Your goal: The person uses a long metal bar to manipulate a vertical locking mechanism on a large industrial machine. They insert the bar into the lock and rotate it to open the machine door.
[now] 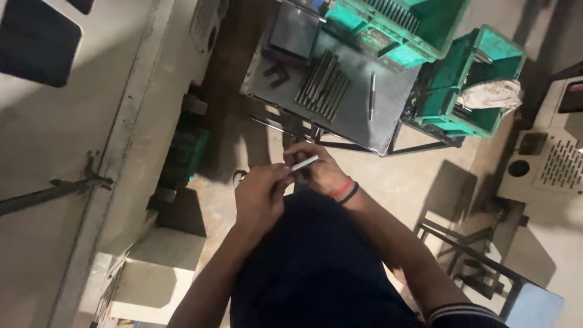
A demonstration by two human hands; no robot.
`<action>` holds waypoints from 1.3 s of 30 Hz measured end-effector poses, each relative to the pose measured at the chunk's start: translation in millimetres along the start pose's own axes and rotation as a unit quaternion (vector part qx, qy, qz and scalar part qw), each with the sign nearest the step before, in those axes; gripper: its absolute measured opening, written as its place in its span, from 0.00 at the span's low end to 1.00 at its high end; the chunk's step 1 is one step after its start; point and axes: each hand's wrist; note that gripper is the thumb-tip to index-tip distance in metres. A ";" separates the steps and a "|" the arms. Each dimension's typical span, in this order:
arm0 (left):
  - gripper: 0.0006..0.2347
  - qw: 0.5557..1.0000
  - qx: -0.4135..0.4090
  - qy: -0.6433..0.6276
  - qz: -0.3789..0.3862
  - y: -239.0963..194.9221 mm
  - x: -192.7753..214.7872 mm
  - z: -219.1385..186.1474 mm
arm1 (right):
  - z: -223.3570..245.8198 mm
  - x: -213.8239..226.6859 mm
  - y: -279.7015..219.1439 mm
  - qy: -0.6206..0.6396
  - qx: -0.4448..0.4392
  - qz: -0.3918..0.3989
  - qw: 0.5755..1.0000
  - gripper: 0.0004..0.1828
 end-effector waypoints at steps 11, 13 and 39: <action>0.09 0.997 -0.022 0.064 -0.024 -7.9 5.3 13.7 | -8.0 -5.9 22.9 0.003 -0.038 0.001 0.999 0.20; 0.10 0.997 -0.031 0.067 -0.029 -8.7 6.5 14.8 | -8.4 -7.4 24.6 0.020 -0.045 0.006 0.999 0.19; 0.12 0.996 -0.040 0.081 -0.011 -24.0 16.5 21.4 | -28.7 -23.4 15.9 0.001 -0.067 -0.033 0.997 0.13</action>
Point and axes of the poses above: each hand's wrist, its own y-axis towards the middle knuckle, its own x-axis out of the back of the hand, z = x × y, and after that the axes turned 7 degrees about -y, right-handed
